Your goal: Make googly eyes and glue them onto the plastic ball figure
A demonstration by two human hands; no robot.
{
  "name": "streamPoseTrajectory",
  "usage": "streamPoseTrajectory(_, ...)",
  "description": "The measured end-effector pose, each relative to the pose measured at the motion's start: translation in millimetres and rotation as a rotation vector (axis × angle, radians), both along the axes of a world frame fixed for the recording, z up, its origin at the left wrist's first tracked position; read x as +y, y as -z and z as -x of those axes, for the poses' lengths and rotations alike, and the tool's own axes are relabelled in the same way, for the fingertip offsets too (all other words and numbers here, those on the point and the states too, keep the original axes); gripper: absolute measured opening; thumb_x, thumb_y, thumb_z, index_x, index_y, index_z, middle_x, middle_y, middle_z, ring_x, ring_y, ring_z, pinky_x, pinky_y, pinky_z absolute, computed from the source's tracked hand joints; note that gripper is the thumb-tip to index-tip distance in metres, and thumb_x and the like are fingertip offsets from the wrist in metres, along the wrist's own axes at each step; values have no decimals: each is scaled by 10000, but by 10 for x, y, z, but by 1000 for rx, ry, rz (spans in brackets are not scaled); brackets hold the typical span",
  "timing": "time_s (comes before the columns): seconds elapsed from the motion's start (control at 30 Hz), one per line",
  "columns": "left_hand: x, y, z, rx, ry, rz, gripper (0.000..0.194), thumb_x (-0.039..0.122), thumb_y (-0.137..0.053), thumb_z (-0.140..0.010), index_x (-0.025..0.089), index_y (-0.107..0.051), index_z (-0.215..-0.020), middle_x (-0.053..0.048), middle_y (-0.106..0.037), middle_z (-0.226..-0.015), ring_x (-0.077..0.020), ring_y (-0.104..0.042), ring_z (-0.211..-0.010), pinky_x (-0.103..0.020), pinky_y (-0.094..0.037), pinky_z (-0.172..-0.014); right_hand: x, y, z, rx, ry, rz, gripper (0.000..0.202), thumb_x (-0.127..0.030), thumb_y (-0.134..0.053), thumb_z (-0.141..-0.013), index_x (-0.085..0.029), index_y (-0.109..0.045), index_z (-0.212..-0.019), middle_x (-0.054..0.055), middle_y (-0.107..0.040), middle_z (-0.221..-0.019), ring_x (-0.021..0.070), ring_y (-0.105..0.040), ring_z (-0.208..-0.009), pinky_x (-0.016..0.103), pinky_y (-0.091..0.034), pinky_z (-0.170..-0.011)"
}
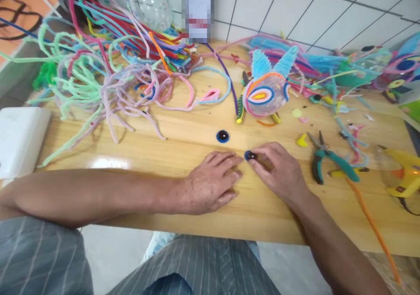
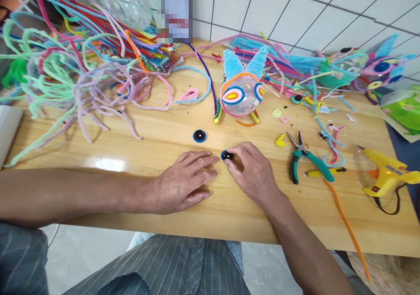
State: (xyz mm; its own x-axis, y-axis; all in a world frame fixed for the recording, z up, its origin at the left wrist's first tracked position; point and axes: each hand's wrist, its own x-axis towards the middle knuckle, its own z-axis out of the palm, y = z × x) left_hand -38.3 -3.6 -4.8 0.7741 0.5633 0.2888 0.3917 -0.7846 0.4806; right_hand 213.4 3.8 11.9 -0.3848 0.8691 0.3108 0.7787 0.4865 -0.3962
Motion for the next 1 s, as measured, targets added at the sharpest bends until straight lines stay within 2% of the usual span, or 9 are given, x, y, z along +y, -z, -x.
streamPoseTrajectory(0.27,8,2,-3,-7,8,47,335,313,-629,-973,138,-650,-1258,-242,-571,-1522,-403,-496,-1443,-645,-451,-1145,3,22,-4,6,-4,5,185,-177,-658,-953,-261,-683,-1115,62,-745,-1011,238,-724,-951,401,-595,-848)
streamPoseTrajectory(0.43,7,12,1,4,3,28,335,328,-618,-980,138,-654,-1252,-229,-577,-1521,-397,-497,-1443,-630,-456,-1153,-7,-7,6,-25,-6,-22,212,-199,-679,-952,-238,-669,-1159,81,-741,-1038,250,-726,-984,397,-591,-872)
streamPoseTrajectory(0.7,-1,4,9,-8,-6,-17,323,329,-640,-963,140,-647,-1224,-206,-578,-1515,-373,-501,-1429,-583,-457,-1164,9,43,-1,-8,4,-16,180,-189,-651,-957,-242,-681,-1126,76,-742,-1027,246,-720,-965,401,-594,-852)
streamPoseTrajectory(0.77,5,-3,12,-56,10,-14,330,336,-640,-968,137,-639,-1231,-207,-606,-1459,-353,-524,-1390,-561,-461,-1148,10,-36,17,45,36,-23,160,-220,-679,-945,-242,-684,-1104,79,-748,-1046,241,-719,-938,394,-588,-825)
streamPoseTrajectory(0.83,18,-12,19,-109,29,-11,290,321,-612,-992,145,-640,-1222,-174,-683,-1272,-299,-610,-1220,-493,-506,-1057,-29,-187,28,123,71,-1,25,-245,-688,-945,-242,-672,-962,46,-739,-936,215,-701,-834,362,-566,-759)
streamPoseTrajectory(0.93,51,-25,31,-168,90,29,167,233,-527,-1035,181,-656,-1128,-80,-705,-957,-208,-648,-923,-363,-523,-881,-209,-458,-40,257,101,155,221,-252,-656,-967,-244,-578,-761,-23,-641,-711,166,-622,-657,302,-506,-634)
streamPoseTrajectory(1.0,70,-37,38,-222,159,89,173,195,-482,-1050,187,-654,-1064,-53,-707,-875,-177,-653,-842,-317,-519,-839,-389,-565,-185,338,126,225,228,-274,-661,-966,-243,-591,-751,-21,-650,-725,165,-620,-655,298,-501,-619)
